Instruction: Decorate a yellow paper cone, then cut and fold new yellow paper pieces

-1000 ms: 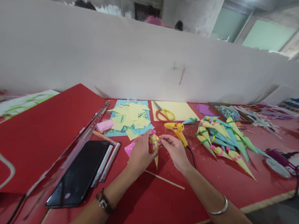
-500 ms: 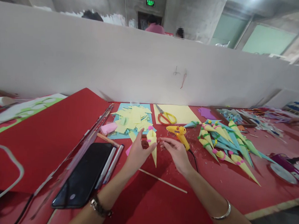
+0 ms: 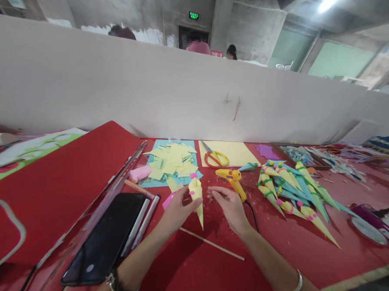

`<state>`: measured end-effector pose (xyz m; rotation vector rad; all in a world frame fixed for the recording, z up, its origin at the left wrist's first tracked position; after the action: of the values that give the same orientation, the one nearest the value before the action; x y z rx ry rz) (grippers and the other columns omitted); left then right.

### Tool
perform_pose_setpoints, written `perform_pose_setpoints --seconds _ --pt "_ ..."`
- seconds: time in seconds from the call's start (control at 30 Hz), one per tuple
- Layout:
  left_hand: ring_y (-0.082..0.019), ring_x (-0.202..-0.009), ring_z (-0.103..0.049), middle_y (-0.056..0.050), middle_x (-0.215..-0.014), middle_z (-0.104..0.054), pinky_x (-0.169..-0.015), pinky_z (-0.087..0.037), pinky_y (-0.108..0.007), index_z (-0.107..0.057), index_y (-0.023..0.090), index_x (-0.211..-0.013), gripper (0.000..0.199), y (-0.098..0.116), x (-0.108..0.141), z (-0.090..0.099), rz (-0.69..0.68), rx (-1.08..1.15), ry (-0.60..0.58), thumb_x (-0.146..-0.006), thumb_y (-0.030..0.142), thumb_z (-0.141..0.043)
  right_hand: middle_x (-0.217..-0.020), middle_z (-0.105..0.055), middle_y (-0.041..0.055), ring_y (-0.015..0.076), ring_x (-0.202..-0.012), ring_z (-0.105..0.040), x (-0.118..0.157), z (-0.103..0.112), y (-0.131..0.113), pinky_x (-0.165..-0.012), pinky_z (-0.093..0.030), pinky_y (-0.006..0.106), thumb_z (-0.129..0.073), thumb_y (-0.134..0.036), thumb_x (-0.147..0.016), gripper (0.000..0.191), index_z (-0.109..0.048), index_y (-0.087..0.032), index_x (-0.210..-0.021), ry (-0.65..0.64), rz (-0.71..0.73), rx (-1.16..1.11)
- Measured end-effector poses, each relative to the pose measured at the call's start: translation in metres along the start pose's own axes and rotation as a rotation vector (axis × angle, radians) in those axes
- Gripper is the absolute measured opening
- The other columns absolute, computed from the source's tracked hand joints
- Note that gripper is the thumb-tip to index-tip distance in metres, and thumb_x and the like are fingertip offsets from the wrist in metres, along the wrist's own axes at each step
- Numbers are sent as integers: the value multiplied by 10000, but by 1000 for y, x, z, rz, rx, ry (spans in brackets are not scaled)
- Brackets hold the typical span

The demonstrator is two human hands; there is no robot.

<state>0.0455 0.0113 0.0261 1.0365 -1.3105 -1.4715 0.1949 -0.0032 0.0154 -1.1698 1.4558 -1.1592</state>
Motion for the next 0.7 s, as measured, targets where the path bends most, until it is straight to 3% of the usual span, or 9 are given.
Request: perform_pose_setpoints --seconds 0.13,0.33,0.43,0.57,0.7 --pt "-190 -752 -621 -60 -858 -650 -689 -499 -329 -537 156 -890 378 -2 2 0 20 -23 27 -623 410 -622 -604 -650 7 137 -558 -594 -1 1 1 -572 -500 266 -652 -320 -686 147 -669 -176 -709 17 35 8" --pt "-181 -675 -597 3 -711 -628 -631 -481 -313 -546 176 -842 295 -2 4 -3 37 -109 55 -654 397 -603 -784 -705 39 173 -720 -650 0 0 2 -721 -520 309 -666 -299 -682 175 -685 -194 -821 -36 13 1" --pt "-176 -631 -569 23 -650 -598 -602 -463 -306 -549 181 -805 270 -4 3 -3 28 -160 69 -652 398 -600 -741 -702 36 174 -688 -654 2 -2 -1 -700 -528 318 -628 -334 -721 184 -688 -194 -823 -67 24 0" --pt "-193 -730 -590 5 -738 -621 -655 -477 -311 -544 186 -845 271 -8 4 -4 8 -185 54 -669 387 -587 -646 -660 6 133 -573 -604 4 -3 -4 -590 -514 265 -607 -304 -733 135 -675 -192 -766 -77 85 54" --pt "-215 -813 -610 -31 -869 -649 -679 -499 -324 -535 183 -949 336 -12 7 -7 4 -186 7 -677 372 -593 -756 -683 21 149 -672 -626 5 -4 -3 -633 -519 262 -638 -255 -693 96 -672 -196 -761 -46 82 97"
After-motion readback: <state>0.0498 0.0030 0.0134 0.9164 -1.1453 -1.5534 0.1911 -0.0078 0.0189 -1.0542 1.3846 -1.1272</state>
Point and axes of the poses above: each hand's wrist, its own x-axis away from the middle knuckle, its own z-axis out of the back of the hand, y = z × x, the point moved 2 cm from there along -x, towards the middle knuckle
